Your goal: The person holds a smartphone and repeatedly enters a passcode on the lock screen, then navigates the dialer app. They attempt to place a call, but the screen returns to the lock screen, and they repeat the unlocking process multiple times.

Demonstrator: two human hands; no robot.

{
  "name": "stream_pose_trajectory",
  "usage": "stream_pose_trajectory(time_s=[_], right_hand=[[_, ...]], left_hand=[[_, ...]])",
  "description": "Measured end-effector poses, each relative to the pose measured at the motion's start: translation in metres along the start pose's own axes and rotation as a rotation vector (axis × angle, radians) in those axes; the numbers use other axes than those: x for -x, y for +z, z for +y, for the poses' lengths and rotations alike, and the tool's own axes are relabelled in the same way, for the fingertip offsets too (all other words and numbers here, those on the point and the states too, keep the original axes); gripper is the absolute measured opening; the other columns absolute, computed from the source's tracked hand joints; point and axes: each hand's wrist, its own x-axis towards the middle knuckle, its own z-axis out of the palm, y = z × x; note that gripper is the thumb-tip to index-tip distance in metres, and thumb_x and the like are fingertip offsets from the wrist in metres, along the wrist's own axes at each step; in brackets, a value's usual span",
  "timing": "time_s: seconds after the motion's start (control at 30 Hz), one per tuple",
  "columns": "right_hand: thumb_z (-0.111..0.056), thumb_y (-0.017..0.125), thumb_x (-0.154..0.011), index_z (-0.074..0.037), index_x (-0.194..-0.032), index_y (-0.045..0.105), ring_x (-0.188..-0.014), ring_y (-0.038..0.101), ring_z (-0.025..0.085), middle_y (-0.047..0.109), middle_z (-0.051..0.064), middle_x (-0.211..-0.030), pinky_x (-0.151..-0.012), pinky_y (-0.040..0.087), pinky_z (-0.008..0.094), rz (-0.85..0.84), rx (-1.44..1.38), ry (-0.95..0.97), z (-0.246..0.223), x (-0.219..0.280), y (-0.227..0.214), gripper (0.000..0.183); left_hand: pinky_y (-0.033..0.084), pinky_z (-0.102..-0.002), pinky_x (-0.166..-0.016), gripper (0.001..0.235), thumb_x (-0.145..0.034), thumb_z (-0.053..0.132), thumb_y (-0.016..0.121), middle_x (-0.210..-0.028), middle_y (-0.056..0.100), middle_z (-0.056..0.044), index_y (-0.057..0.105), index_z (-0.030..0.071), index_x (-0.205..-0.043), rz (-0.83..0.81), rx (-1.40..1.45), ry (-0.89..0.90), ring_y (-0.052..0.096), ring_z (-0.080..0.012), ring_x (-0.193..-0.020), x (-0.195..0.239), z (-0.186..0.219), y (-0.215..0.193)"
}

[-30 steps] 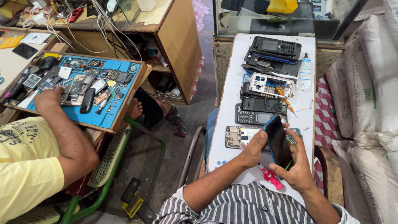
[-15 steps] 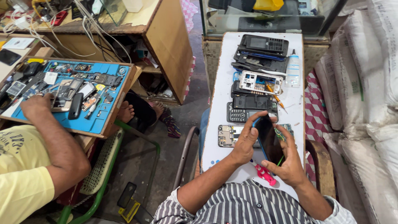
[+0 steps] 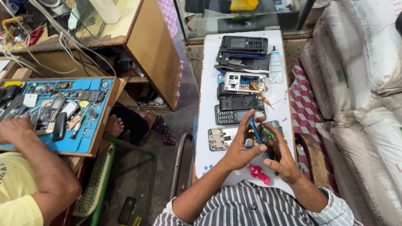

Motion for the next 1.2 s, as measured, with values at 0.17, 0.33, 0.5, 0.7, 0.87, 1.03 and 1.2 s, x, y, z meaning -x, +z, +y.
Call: stream_pose_trajectory(time_s=[0.17,0.33,0.5,0.7,0.87,1.03,1.2], right_hand=[[-0.043,0.079,-0.071,-0.008,-0.167,0.025,-0.072,0.050,0.014,0.051,0.009,-0.087,-0.063,0.041,0.026,-0.009,-0.117,0.096,0.008,0.006,-0.001,0.116],[-0.046,0.079,-0.071,-0.006,-0.158,0.027,-0.069,0.050,0.013,0.049,0.006,-0.090,-0.058,0.044,0.025,-0.047,-0.341,0.230,0.019,0.021,0.001,0.109],[-0.051,0.068,-0.087,0.006,-0.145,0.037,-0.069,0.054,0.015,0.053,0.013,-0.095,-0.058,0.047,0.026,-0.147,-0.871,0.290,0.017,0.015,-0.001,0.087],[-0.064,0.052,-0.100,0.006,-0.142,0.040,-0.063,0.056,0.016,0.054,0.018,-0.093,-0.052,0.046,0.027,-0.313,-1.220,0.198,-0.007,0.014,0.013,0.083],[-0.069,0.049,-0.099,0.009,-0.140,0.039,-0.061,0.057,0.017,0.053,0.017,-0.091,-0.046,0.044,0.025,-0.353,-1.306,0.273,-0.015,0.011,0.024,0.089],[-0.070,0.048,-0.099,0.007,-0.143,0.038,-0.060,0.059,0.019,0.054,0.018,-0.091,-0.044,0.048,0.025,-0.446,-1.364,0.267,-0.016,0.007,0.029,0.089],[-0.073,0.048,-0.098,0.006,-0.148,0.032,-0.057,0.060,0.021,0.056,0.021,-0.090,-0.047,0.051,0.028,-0.509,-1.365,0.319,-0.013,0.006,0.031,0.095]], left_hand=[[0.046,-0.042,-0.118,0.101,-0.092,0.036,0.079,-0.164,0.041,-0.020,0.018,0.010,-0.169,0.065,-0.260,0.036,0.046,-0.0283,-0.149,0.003,0.017,0.006],[0.046,-0.042,-0.115,0.100,-0.093,0.034,0.078,-0.162,0.043,-0.019,0.018,0.010,-0.169,0.062,-0.299,0.057,0.049,-0.0306,-0.145,0.009,0.021,0.007],[0.048,-0.042,-0.105,0.100,-0.093,0.039,0.072,-0.141,0.053,-0.020,0.013,0.012,-0.169,0.137,-0.032,-0.193,0.055,-0.0312,-0.122,0.002,0.009,0.008],[0.043,-0.046,-0.115,0.090,-0.089,0.045,0.070,-0.144,0.054,-0.017,0.030,0.009,-0.161,0.037,0.345,-0.326,0.052,-0.0291,-0.137,0.000,-0.010,-0.001],[0.035,-0.046,-0.122,0.098,-0.085,0.051,0.075,-0.142,0.056,-0.019,0.037,0.001,-0.160,-0.112,0.744,-0.424,0.052,-0.0294,-0.137,0.010,-0.027,-0.010],[0.038,-0.046,-0.124,0.104,-0.087,0.055,0.079,-0.136,0.057,-0.020,0.036,-0.004,-0.160,-0.203,0.800,-0.420,0.054,-0.0315,-0.137,0.011,-0.026,-0.014],[0.039,-0.052,-0.123,0.111,-0.078,0.066,0.078,-0.151,0.051,-0.020,0.031,0.008,-0.161,-0.205,0.865,-0.361,0.048,-0.0334,-0.144,0.007,-0.010,-0.005]])
